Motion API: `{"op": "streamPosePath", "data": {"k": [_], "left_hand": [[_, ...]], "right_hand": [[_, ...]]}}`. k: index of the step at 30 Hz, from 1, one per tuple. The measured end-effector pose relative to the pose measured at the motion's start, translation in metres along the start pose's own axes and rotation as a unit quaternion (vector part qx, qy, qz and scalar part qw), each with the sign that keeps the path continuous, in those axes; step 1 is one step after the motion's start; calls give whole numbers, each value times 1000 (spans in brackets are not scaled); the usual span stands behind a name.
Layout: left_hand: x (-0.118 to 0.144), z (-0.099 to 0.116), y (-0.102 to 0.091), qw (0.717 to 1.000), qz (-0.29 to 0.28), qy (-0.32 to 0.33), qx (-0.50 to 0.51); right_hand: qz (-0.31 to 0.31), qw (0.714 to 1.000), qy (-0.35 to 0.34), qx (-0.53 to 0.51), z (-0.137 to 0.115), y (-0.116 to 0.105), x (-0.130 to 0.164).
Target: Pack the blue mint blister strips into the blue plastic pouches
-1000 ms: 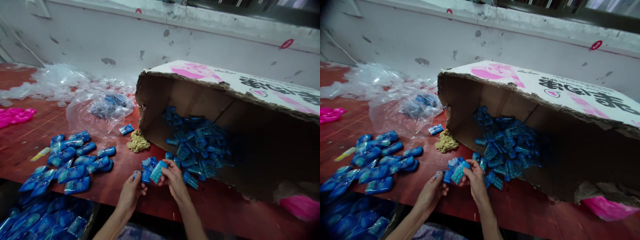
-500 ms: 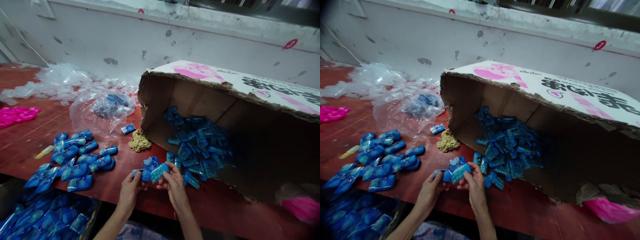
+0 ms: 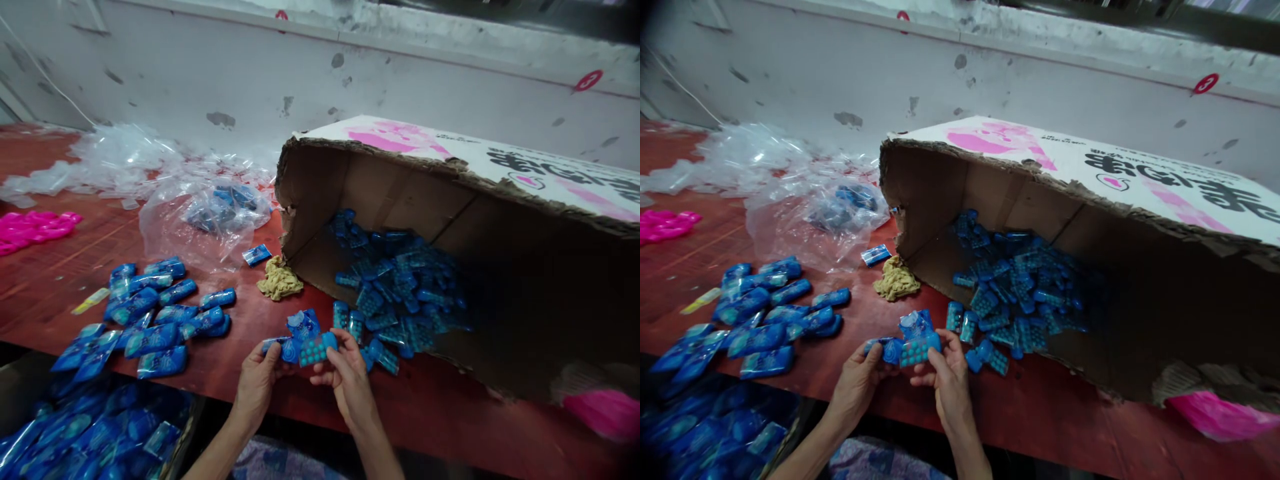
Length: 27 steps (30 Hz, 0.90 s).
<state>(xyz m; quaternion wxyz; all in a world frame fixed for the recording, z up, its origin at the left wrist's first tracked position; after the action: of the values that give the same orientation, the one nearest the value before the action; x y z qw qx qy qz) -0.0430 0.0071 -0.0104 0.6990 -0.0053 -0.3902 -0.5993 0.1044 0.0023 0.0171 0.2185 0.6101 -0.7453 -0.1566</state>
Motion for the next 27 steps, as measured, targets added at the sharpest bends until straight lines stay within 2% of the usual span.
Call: {"op": "streamPosePath", "data": {"k": [8,17,27], "left_hand": [[1,-1,5,998,14,-39,57],[-1,-1,5,996,14,-49,77],[2,-5,7,994,9,-79,80]], "right_hand": [[22,1000,-19,0,1,-1,5],[57,996,-58,25,-2,1,11],[41,993,-88,61,16,-7,14]]}}
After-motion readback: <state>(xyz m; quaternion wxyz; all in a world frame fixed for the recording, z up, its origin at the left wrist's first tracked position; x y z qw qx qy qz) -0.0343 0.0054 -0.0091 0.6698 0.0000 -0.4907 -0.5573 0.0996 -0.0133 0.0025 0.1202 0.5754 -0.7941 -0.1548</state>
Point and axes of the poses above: each hand's wrist, its own x-axis away from the middle knuckle, its own y-axis out of the palm, z = x × y, the point moved 4 cm from there along -x, towards the middle knuckle, and after that the axes turned 13 degrees about -y, right-handed, at the moved point
